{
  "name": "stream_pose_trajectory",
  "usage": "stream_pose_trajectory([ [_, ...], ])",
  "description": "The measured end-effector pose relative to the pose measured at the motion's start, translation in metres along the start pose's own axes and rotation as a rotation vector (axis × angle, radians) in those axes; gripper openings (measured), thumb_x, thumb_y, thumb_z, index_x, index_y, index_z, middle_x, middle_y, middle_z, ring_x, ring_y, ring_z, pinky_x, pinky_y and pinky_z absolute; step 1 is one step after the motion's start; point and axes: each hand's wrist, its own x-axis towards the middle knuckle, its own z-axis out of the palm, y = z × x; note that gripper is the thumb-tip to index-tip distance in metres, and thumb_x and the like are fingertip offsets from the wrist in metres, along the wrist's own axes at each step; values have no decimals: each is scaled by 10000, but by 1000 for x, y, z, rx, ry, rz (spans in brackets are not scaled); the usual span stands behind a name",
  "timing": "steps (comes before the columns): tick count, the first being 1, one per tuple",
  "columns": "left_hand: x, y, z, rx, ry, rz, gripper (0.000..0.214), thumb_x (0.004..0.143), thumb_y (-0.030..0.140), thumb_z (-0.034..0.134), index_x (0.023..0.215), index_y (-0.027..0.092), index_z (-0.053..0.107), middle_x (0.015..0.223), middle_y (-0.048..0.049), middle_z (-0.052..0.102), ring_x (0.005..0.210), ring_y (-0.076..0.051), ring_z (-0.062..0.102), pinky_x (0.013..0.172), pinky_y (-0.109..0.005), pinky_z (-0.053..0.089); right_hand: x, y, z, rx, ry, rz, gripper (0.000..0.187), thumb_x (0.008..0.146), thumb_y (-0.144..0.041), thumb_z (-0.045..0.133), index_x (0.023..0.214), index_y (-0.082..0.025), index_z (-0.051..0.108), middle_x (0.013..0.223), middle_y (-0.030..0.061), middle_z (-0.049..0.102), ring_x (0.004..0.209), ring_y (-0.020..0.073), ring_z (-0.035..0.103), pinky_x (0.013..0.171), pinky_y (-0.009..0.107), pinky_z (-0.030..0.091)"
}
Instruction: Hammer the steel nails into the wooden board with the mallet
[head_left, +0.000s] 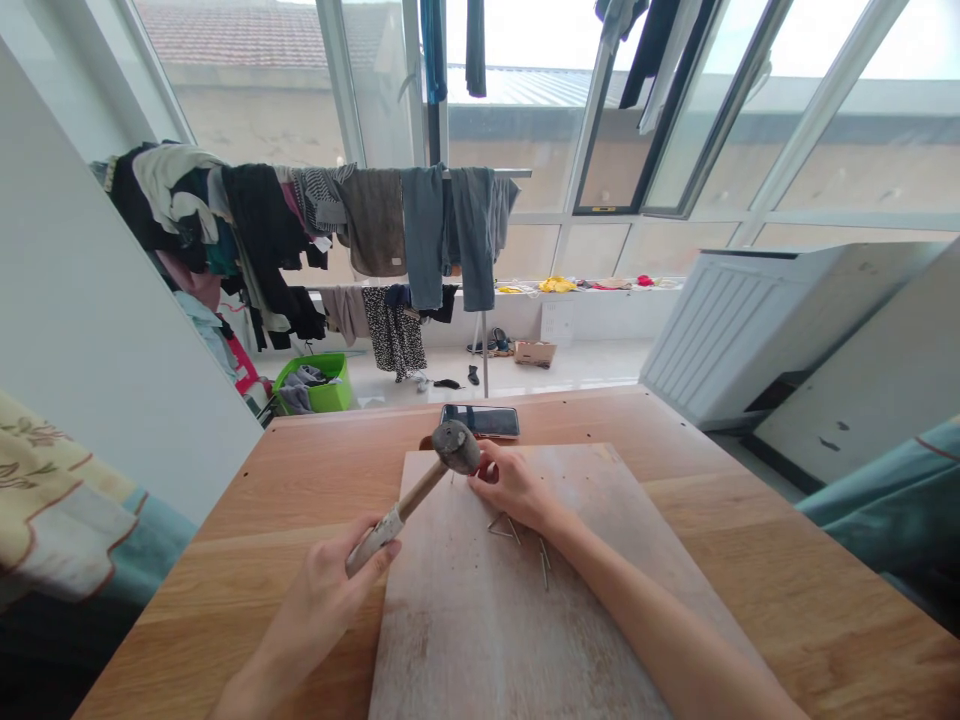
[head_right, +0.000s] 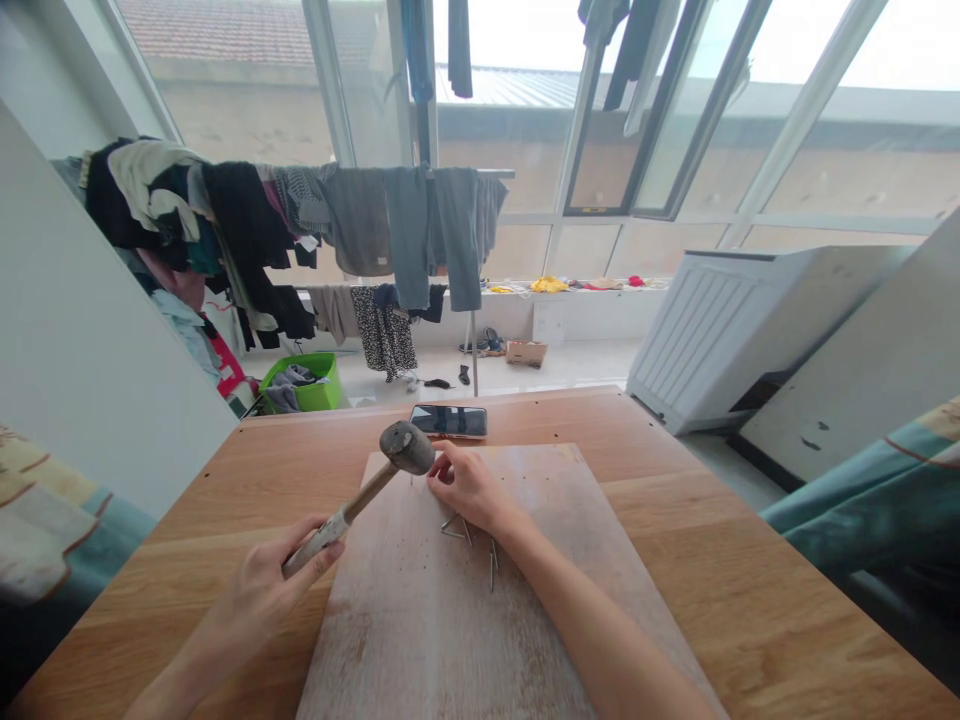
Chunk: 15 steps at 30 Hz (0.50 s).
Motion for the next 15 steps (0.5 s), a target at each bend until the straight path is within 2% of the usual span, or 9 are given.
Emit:
stream_pose_trajectory([
  [7, -3, 9, 4, 54, -29, -8, 351, 928, 528, 504, 1066, 256, 677, 855, -7, 728, 825, -231, 688, 718, -251, 470, 1, 4, 1, 22, 3, 5, 554, 704, -53, 646, 1236, -183, 562, 813, -12, 695, 622, 125, 569, 600, 229, 445],
  [15, 1, 8, 6, 41, -39, -21, 338, 935, 527, 496, 1048, 264, 675, 919, -3, 754, 900, -237, 706, 767, -256, 477, 1, 1, 1, 8, -12, 10, 549, 718, -36, 626, 1238, -200, 564, 785, -23, 676, 640, 134, 587, 622, 240, 454],
])
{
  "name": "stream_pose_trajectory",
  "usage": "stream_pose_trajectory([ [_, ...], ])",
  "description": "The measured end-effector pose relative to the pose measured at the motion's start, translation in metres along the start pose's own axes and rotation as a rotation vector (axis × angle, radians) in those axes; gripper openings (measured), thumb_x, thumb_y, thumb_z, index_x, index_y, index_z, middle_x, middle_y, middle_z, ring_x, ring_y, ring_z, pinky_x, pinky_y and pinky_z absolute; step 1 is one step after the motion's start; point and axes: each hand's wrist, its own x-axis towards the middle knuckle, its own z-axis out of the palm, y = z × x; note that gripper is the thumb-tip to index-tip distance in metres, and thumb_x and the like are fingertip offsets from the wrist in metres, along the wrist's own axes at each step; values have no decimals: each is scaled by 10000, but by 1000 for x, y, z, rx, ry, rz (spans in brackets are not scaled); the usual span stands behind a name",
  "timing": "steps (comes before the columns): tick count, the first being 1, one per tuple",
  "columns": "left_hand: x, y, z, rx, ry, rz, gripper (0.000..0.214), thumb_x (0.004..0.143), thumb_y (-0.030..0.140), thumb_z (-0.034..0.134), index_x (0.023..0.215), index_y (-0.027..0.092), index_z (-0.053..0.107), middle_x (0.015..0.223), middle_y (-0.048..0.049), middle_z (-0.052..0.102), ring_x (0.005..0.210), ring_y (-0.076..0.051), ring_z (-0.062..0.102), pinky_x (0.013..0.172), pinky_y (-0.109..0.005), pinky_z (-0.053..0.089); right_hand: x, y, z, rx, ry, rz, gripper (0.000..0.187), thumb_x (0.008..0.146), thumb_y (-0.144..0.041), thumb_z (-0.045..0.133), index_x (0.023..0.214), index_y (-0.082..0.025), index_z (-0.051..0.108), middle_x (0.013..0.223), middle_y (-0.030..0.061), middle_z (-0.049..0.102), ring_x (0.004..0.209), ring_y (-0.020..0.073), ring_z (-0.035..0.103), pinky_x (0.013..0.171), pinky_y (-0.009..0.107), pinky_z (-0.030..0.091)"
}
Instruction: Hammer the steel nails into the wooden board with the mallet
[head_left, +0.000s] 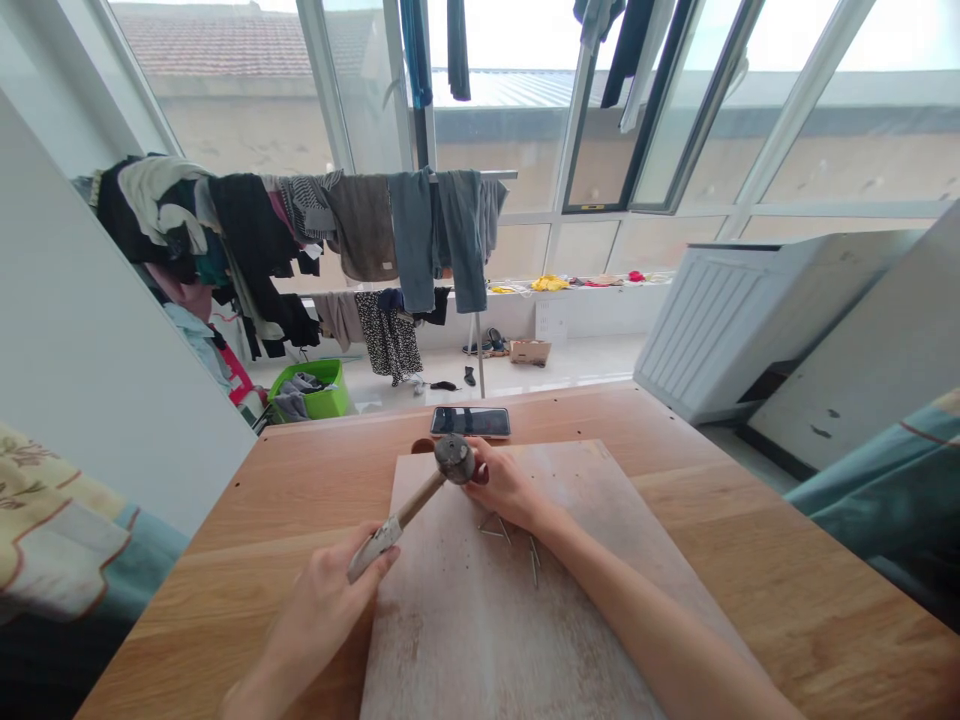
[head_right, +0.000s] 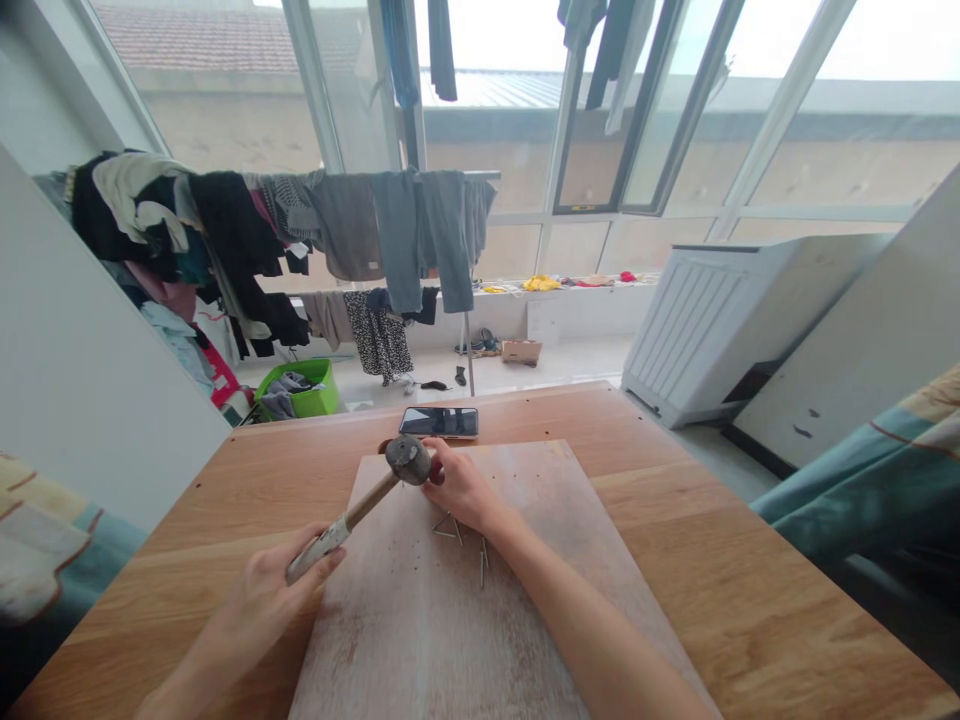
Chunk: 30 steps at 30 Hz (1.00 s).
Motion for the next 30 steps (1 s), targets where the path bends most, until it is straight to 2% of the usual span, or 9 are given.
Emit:
stream_pose_trajectory([
  [6, -2, -3, 3, -50, 22, 29, 358, 926, 542, 498, 1029, 252, 682, 857, 1, 754, 845, -235, 712, 737, -259, 504, 2, 1, -9, -52, -38, 0, 576, 744, -97, 672, 1284, -186, 492, 864, 3, 677, 727, 152, 624, 640, 246, 479],
  [9, -3, -8, 4, -77, 78, 34, 389, 908, 568, 510, 1020, 243, 692, 842, -2, 754, 831, -237, 712, 709, -252, 515, -3, -7, -30, -121, -80, -22, 398, 792, -149, 642, 1173, -185, 530, 937, 39, 668, 831, 172, 630, 699, 274, 484],
  [11, -2, -10, 5, -81, 127, 15, 411, 896, 587, 519, 1028, 242, 698, 842, -2, 754, 830, -234, 710, 696, -243, 515, -10, -17, -44, -162, -164, -56, 280, 767, -128, 647, 1030, -200, 587, 923, 28, 666, 841, 172, 622, 735, 282, 476],
  [13, -2, -12, 5, -83, 169, -6, 435, 884, 610, 522, 1036, 244, 702, 813, 6, 744, 803, -225, 704, 680, -235, 510, -15, -29, -50, -252, -295, -108, 291, 713, -87, 673, 970, -212, 622, 901, 18, 677, 849, 179, 615, 747, 281, 462],
  [17, 0, -11, 4, -83, 206, -70, 519, 846, 685, 510, 1017, 235, 701, 629, 34, 630, 638, -198, 633, 594, -235, 475, -16, -43, -42, -509, -464, -181, 312, 685, -31, 650, 953, -189, 673, 841, 53, 701, 833, 208, 608, 708, 283, 425],
  [20, 0, -10, 3, -119, 200, -121, 610, 817, 749, 481, 1024, 214, 690, 584, 44, 549, 569, -181, 561, 536, -239, 437, -9, -41, -37, -556, -455, -172, 300, 674, -11, 621, 916, -173, 689, 778, 51, 695, 741, 189, 595, 647, 266, 395],
  [23, 0, -9, 3, -159, 189, -139, 652, 804, 776, 469, 1033, 202, 681, 602, 41, 537, 570, -176, 537, 524, -239, 422, -3, -36, -46, -566, -437, -148, 338, 683, -16, 610, 975, -170, 679, 779, 34, 694, 705, 168, 591, 610, 244, 390],
  [27, -1, -8, 3, -156, 195, -125, 604, 821, 745, 481, 1018, 212, 686, 622, 36, 567, 599, -181, 564, 546, -238, 431, -6, -38, -64, -560, -405, -126, 326, 737, -39, 596, 1022, -185, 655, 889, 47, 706, 813, 186, 626, 681, 255, 440],
  [30, -2, -6, 2, -127, 193, -113, 566, 831, 717, 486, 1000, 220, 699, 650, 26, 624, 638, -197, 614, 588, -246, 462, -9, -46, -62, -566, -459, -176, 321, 707, -38, 639, 976, -209, 667, 974, 57, 705, 906, 206, 627, 738, 272, 448],
])
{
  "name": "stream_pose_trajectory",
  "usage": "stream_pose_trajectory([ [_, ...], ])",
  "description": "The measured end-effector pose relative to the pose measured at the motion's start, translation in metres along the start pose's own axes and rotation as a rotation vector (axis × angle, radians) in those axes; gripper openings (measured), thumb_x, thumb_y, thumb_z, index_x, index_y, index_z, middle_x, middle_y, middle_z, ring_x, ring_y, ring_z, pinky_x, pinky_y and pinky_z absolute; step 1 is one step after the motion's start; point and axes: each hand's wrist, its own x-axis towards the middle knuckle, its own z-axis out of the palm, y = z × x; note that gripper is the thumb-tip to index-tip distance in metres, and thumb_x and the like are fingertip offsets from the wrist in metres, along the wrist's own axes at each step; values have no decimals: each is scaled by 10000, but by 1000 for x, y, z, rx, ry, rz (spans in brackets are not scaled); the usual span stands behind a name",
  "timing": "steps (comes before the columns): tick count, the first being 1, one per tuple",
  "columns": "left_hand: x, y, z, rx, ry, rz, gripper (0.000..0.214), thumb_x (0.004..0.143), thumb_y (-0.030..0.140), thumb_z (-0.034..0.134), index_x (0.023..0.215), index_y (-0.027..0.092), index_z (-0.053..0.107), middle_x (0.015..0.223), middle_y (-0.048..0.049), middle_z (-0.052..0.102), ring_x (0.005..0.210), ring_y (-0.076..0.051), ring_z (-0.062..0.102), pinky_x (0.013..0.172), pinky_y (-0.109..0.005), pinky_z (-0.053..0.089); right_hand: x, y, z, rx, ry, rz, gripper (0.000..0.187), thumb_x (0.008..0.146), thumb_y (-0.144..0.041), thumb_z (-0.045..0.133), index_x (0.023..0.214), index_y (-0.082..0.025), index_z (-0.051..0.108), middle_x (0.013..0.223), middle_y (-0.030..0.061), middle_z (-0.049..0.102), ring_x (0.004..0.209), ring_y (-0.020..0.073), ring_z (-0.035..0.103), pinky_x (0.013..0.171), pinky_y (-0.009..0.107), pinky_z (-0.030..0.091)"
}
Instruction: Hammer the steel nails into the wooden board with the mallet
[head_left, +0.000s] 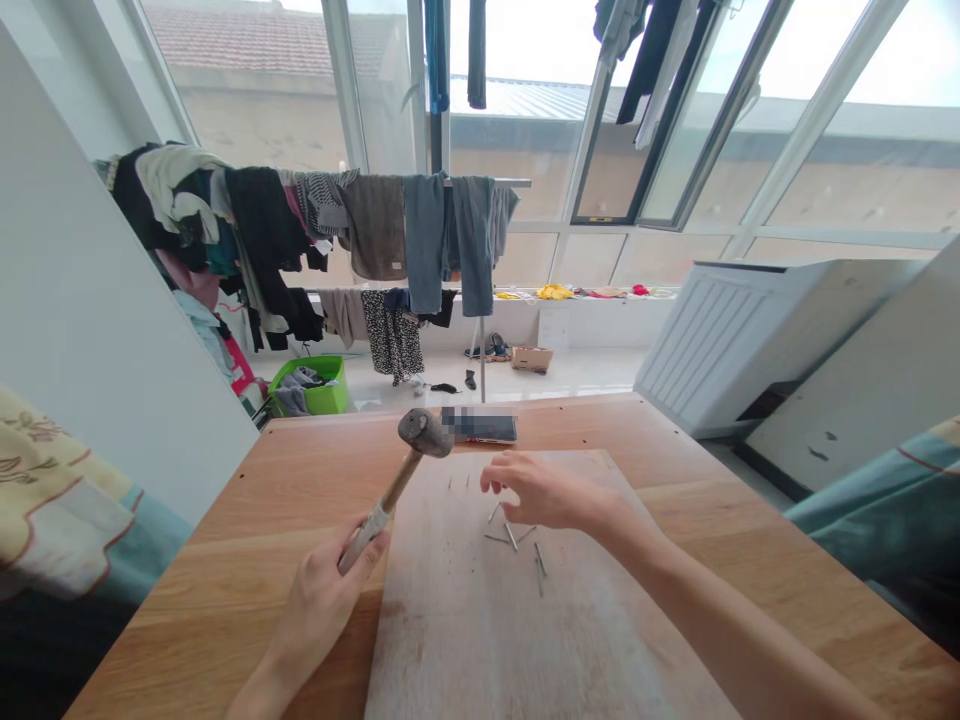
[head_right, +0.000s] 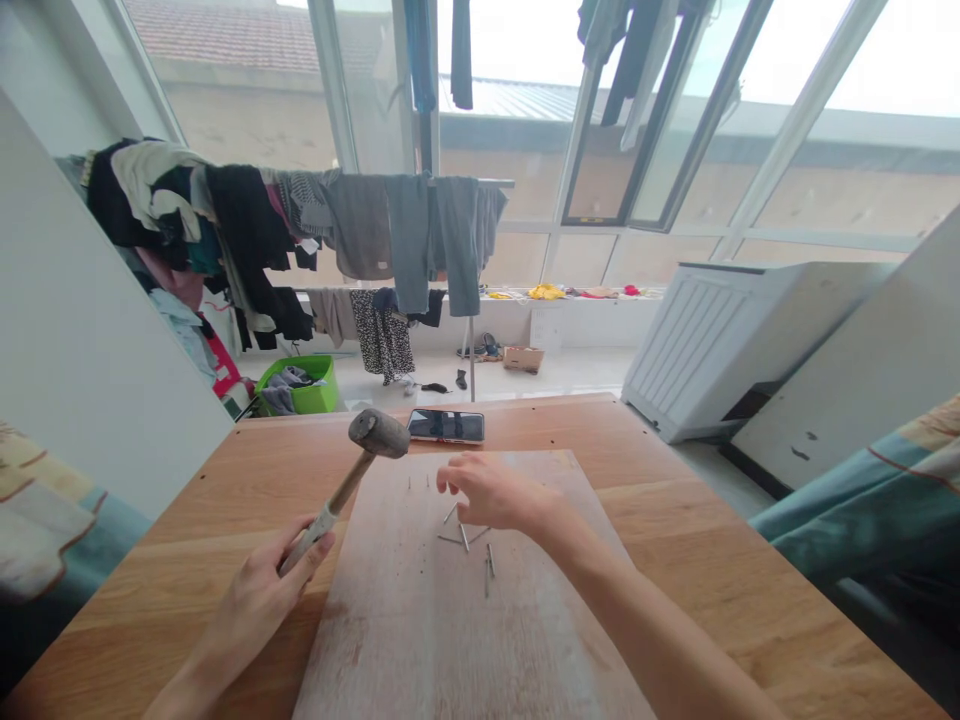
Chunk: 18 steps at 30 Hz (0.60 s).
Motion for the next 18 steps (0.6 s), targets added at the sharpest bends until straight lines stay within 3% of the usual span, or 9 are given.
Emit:
stream_pose_trajectory([
  [6, 0, -1, -1, 22, -14, 43, 507, 865, 649, 500, 1056, 229, 709, 794, -1, 737, 787, -231, 692, 672, -253, 506, 19, -13, 12, -46, -67, -39, 261, 618, 25, 622, 727, -210, 658, 716, 28, 663, 735, 189, 594, 608, 259, 374],
  [9, 0, -2, 0, 17, -9, 59, 498, 872, 644, 498, 1050, 230, 708, 780, -1, 736, 777, -232, 694, 664, -252, 509, 23, -4, 10, 6, -41, -6, 252, 610, -7, 644, 749, -216, 672, 736, 10, 662, 682, 159, 584, 569, 237, 368],
  [14, 1, -4, 1, 14, 7, 65, 504, 869, 658, 496, 1015, 228, 713, 709, 16, 700, 682, -209, 666, 635, -245, 499, 11, 15, 1, 112, 47, 97, 165, 729, -65, 586, 789, -198, 662, 792, 5, 693, 730, 144, 636, 615, 211, 446],
  [18, 1, -5, 2, 30, 17, 54, 500, 868, 653, 500, 1022, 231, 720, 677, 24, 687, 643, -201, 656, 607, -241, 489, -2, 18, 2, 106, 78, 141, 177, 696, -35, 597, 685, -203, 649, 705, 13, 683, 663, 164, 603, 581, 246, 412],
])
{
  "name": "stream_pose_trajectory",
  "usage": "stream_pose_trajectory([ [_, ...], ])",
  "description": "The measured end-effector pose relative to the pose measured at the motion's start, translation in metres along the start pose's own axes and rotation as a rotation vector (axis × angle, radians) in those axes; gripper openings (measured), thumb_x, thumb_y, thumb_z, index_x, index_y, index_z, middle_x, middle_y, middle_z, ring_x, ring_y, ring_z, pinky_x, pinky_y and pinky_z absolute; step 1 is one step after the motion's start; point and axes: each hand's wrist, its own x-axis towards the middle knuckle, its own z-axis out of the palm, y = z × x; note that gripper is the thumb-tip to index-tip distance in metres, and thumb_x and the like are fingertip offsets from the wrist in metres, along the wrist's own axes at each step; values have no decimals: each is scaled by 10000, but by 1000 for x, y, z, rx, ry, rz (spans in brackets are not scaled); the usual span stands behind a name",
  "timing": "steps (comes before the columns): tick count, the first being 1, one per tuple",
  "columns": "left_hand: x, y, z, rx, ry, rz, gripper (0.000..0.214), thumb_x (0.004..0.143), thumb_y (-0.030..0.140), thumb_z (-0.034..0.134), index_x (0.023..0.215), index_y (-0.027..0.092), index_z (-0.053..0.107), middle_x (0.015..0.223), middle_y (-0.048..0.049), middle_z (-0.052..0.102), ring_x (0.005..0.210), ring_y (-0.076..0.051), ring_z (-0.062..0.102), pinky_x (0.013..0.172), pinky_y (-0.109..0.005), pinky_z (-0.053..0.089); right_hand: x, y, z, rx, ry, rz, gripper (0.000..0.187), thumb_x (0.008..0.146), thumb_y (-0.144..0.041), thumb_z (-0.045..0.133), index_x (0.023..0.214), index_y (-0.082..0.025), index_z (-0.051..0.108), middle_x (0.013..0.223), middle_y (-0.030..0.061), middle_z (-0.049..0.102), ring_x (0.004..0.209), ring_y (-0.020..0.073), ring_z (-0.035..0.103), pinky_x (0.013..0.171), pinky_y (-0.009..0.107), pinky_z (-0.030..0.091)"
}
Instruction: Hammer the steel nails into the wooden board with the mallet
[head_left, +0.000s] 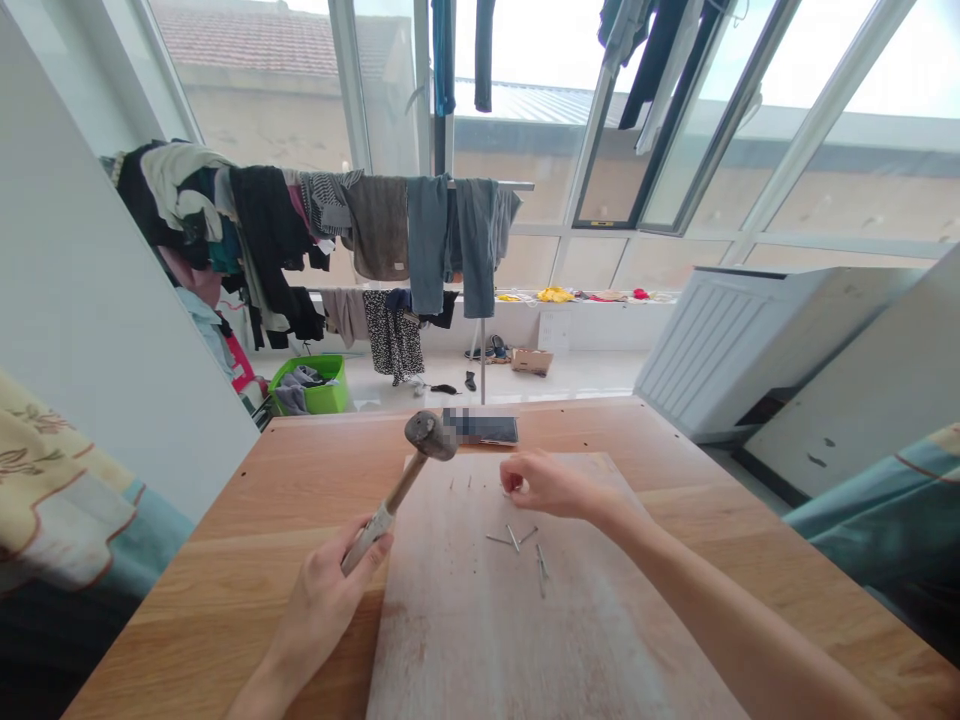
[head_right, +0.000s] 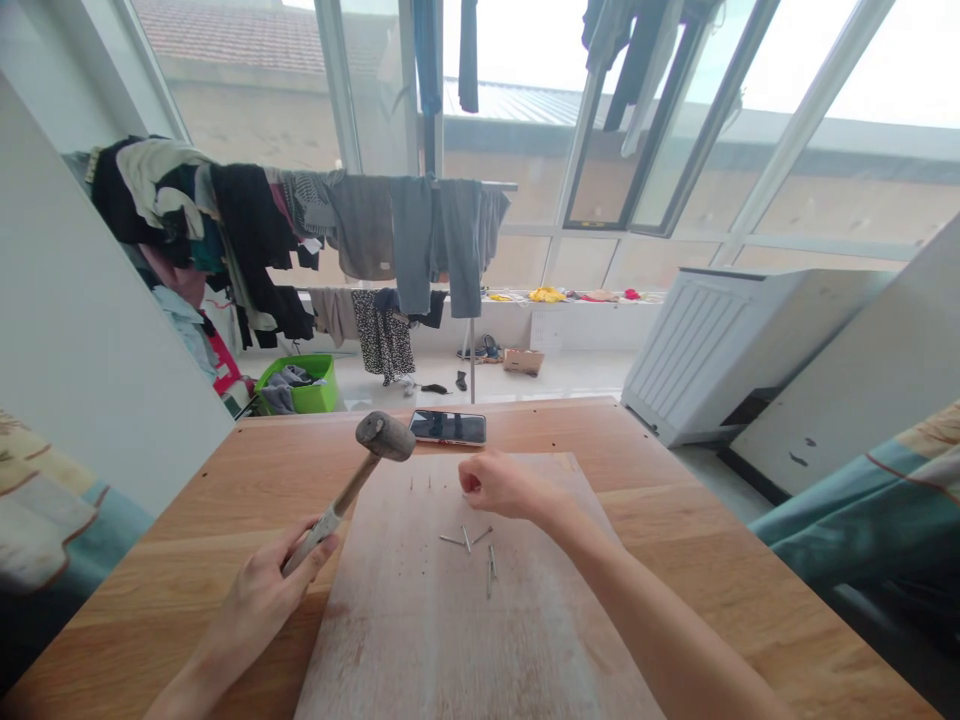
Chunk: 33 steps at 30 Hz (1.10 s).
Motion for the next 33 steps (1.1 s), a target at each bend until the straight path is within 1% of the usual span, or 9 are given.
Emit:
stream_pose_trajectory([
  [4, 0, 0, 0, 6, 8, 6, 484, 868, 638, 513, 1033, 235, 725, 688, 20, 705, 657, -209, 668, 624, -246, 497, 0, -4, 1, -1, 48, -21, 246, 672, 25, 597, 626, -207, 661, 664, 43, 669, 685, 192, 595, 641, 291, 410],
  [7, -2, 0, -1, -9, -7, -5, 481, 870, 633, 514, 1043, 236, 724, 746, 10, 737, 725, -225, 696, 663, -253, 511, 6, -5, 4, 60, 107, -28, 256, 730, 9, 591, 720, -207, 727, 759, 66, 712, 783, 210, 635, 736, 314, 454],
  [9, -2, 0, -2, -14, -22, -12, 488, 871, 635, 512, 1049, 230, 719, 785, 2, 753, 774, -235, 710, 690, -259, 519, 12, -2, 9, 127, 155, -15, 230, 792, -46, 587, 813, -208, 750, 857, 66, 740, 804, 198, 653, 758, 313, 484],
  [11, -2, 0, -2, -16, -28, -14, 493, 873, 634, 509, 1062, 228, 714, 817, -4, 762, 811, -240, 716, 706, -259, 523, 16, 2, 18, 202, 210, 11, 180, 832, -111, 591, 862, -205, 742, 863, 47, 746, 763, 176, 662, 733, 299, 513],
  [14, -2, 0, -2, -22, -28, -11, 491, 877, 628, 510, 1077, 228, 711, 842, -4, 768, 836, -240, 719, 711, -254, 525, 19, 8, 34, 305, 284, 45, 112, 840, -167, 608, 858, -193, 715, 800, 23, 739, 734, 164, 675, 710, 283, 540],
  [18, -2, -1, -1, -19, -32, -11, 485, 880, 627, 510, 1073, 229, 711, 836, -4, 768, 827, -242, 719, 690, -252, 525, 19, 11, 51, 389, 318, 63, 77, 824, -174, 616, 821, -189, 691, 765, 16, 739, 718, 163, 686, 706, 278, 545],
  [27, -2, 2, -1, -12, -38, -9, 488, 878, 630, 510, 1063, 224, 706, 801, 3, 749, 795, -232, 706, 693, -253, 516, 12, 4, 55, 400, 354, 72, 39, 802, -166, 627, 809, -196, 651, 775, 12, 711, 689, 153, 638, 689, 275, 503],
  [31, -3, 4, 1, 3, -54, -7, 493, 879, 631, 497, 1073, 223, 696, 822, -1, 753, 814, -237, 708, 675, -245, 503, 11, 4, 59, 414, 372, 99, 208, 792, -164, 639, 994, -203, 612, 818, 3, 733, 642, 134, 603, 655, 264, 489],
  [33, -3, 9, 0, 15, -70, 2, 479, 889, 618, 494, 1084, 225, 686, 820, 2, 747, 814, -233, 704, 674, -243, 494, 11, 6, 60, 424, 377, 108, 276, 782, -162, 652, 1047, -205, 588, 810, -6, 742, 638, 132, 598, 662, 262, 489],
])
